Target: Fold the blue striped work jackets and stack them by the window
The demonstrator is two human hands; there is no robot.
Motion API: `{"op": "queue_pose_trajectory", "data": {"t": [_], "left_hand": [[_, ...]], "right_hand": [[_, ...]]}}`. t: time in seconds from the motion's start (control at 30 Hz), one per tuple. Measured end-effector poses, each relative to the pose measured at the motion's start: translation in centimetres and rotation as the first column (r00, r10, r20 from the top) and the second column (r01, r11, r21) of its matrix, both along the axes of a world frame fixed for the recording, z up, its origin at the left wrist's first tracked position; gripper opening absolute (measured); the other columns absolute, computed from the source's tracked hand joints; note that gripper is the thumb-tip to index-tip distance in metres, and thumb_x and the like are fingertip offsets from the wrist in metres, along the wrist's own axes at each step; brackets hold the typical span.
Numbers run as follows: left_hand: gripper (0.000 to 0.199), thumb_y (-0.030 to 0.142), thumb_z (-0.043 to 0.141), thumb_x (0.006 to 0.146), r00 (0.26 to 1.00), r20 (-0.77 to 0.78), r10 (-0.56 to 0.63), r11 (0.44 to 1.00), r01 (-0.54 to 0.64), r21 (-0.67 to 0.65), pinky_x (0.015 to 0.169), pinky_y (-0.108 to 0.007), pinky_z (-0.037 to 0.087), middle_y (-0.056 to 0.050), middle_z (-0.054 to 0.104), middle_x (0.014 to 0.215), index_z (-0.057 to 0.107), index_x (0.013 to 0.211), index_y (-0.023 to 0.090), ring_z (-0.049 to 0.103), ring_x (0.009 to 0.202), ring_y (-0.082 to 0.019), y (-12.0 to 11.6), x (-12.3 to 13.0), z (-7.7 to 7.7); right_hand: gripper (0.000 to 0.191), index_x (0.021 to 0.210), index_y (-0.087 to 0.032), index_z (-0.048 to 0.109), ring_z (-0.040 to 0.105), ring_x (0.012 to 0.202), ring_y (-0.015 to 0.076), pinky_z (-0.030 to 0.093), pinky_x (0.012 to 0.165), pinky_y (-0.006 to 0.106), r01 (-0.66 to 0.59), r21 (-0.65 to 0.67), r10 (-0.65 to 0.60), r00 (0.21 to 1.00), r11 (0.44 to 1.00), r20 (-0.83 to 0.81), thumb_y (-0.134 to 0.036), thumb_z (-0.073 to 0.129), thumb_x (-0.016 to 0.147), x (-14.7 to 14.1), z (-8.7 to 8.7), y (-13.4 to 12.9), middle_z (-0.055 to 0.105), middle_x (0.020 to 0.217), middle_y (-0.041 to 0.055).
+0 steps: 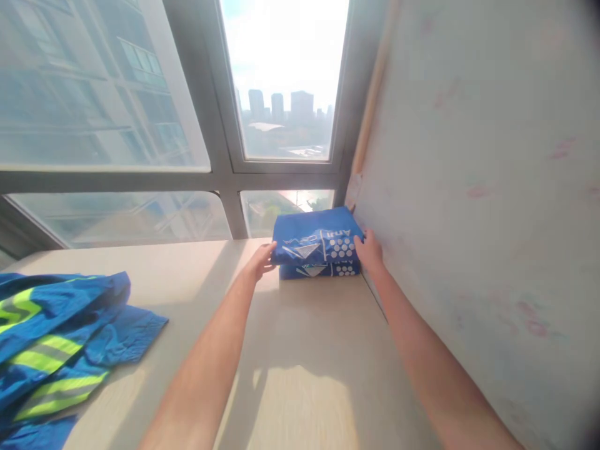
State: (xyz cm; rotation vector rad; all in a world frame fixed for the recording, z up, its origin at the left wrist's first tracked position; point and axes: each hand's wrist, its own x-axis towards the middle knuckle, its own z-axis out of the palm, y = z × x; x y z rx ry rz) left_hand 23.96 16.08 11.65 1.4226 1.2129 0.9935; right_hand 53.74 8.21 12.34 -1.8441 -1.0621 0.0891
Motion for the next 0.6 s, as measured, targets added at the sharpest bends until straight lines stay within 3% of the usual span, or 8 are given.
{"op": "queue_pose_trajectory", "data": {"t": [0.07, 0.13, 0.2, 0.27, 0.33, 0.4, 0.5, 0.6], "left_hand": [[0.032, 0.043, 0.067, 0.078, 0.996, -0.088, 0.008, 0.999, -0.012, -0.039, 0.081, -0.040, 0.055, -0.009, 0.073, 0.085, 0.065, 0.097, 0.017, 0.070, 0.086, -0.025, -1.1, 0.2, -3.3], [0.027, 0.038, 0.066, 0.076, 0.983, -0.178, 0.050, 0.998, -0.057, -0.034, 0.089, -0.045, 0.053, -0.010, 0.072, 0.085, 0.066, 0.094, 0.017, 0.069, 0.094, -0.029, -3.1, -0.7, -7.0], [0.024, 0.033, 0.061, 0.078, 0.964, -0.249, 0.092, 0.995, -0.096, -0.002, 0.100, -0.048, 0.048, -0.013, 0.073, 0.096, 0.068, 0.094, 0.018, 0.067, 0.104, -0.031, -5.6, -2.5, -10.4], [0.024, 0.031, 0.055, 0.081, 0.937, -0.336, 0.091, 0.995, -0.074, 0.066, 0.107, -0.046, 0.044, -0.013, 0.073, 0.106, 0.071, 0.097, 0.020, 0.064, 0.112, -0.030, -8.5, -4.6, -13.1], [0.033, 0.027, 0.049, 0.085, 0.860, -0.505, 0.071, 0.980, 0.034, 0.195, 0.110, -0.046, 0.042, -0.014, 0.070, 0.121, 0.073, 0.108, 0.019, 0.061, 0.120, -0.030, -11.7, -6.6, -14.9], [0.043, 0.025, 0.046, 0.089, 0.723, -0.688, 0.065, 0.945, 0.177, 0.275, 0.115, -0.051, 0.035, -0.014, 0.062, 0.140, 0.069, 0.125, 0.019, 0.054, 0.132, -0.032, -14.8, -8.2, -15.9], [0.051, 0.030, 0.045, 0.094, 0.535, -0.844, 0.048, 0.914, 0.316, 0.253, 0.119, -0.058, 0.025, -0.010, 0.047, 0.156, 0.057, 0.144, 0.024, 0.040, 0.145, -0.034, -18.4, -9.5, -16.1], [0.053, 0.032, 0.042, 0.097, 0.446, -0.895, 0.018, 0.915, 0.353, 0.194, 0.118, -0.057, 0.026, -0.010, 0.040, 0.160, 0.051, 0.148, 0.023, 0.036, 0.147, -0.034, -20.0, -9.8, -15.6]], "right_hand": [[0.054, 0.138, -0.008, 0.054, 0.057, 0.122, 0.0319, 0.045, 0.104, 0.046, 0.039, -0.048, -0.036, 0.996, 0.998, 0.076, -0.034, 0.050, 0.090, -0.5, -4.6, -1.0, 0.063, 0.131, 0.0207], [0.051, 0.137, -0.007, 0.055, 0.054, 0.126, 0.0306, 0.040, 0.111, 0.046, 0.046, -0.078, -0.035, 0.989, 0.996, 0.142, -0.026, 0.044, 0.090, -1.8, -10.2, -3.3, 0.062, 0.132, 0.0205], [0.051, 0.137, -0.006, 0.055, 0.053, 0.129, 0.0300, 0.040, 0.111, 0.045, -0.011, -0.184, 0.045, 0.982, 0.983, 0.182, -0.021, 0.042, 0.090, -3.7, -15.4, -6.2, 0.061, 0.135, 0.0212], [0.050, 0.138, -0.012, 0.057, 0.045, 0.139, 0.0307, 0.035, 0.115, 0.047, -0.102, -0.300, 0.187, 0.944, 0.948, 0.270, -0.019, 0.042, 0.091, -5.6, -18.8, -8.8, 0.056, 0.145, 0.0169], [0.049, 0.139, -0.016, 0.058, 0.038, 0.144, 0.0317, 0.028, 0.118, 0.050, -0.153, -0.389, 0.294, 0.896, 0.909, 0.333, -0.021, 0.043, 0.092, -6.7, -20.2, -10.3, 0.050, 0.152, 0.0140], [0.049, 0.140, -0.015, 0.057, 0.035, 0.146, 0.0326, 0.023, 0.120, 0.052, -0.149, -0.443, 0.333, 0.866, 0.884, 0.374, -0.022, 0.043, 0.094, -7.2, -20.3, -10.6, 0.045, 0.156, 0.0145], [0.050, 0.143, -0.013, 0.054, 0.034, 0.147, 0.0326, 0.023, 0.119, 0.052, -0.115, -0.484, 0.343, 0.843, 0.867, 0.415, -0.023, 0.040, 0.095, -7.1, -19.8, -10.2, 0.042, 0.157, 0.0153], [0.051, 0.143, -0.014, 0.054, 0.034, 0.147, 0.0315, 0.025, 0.118, 0.051, -0.092, -0.497, 0.346, 0.825, 0.863, 0.448, -0.025, 0.039, 0.096, -6.9, -19.7, -9.9, 0.043, 0.157, 0.0146]]}}
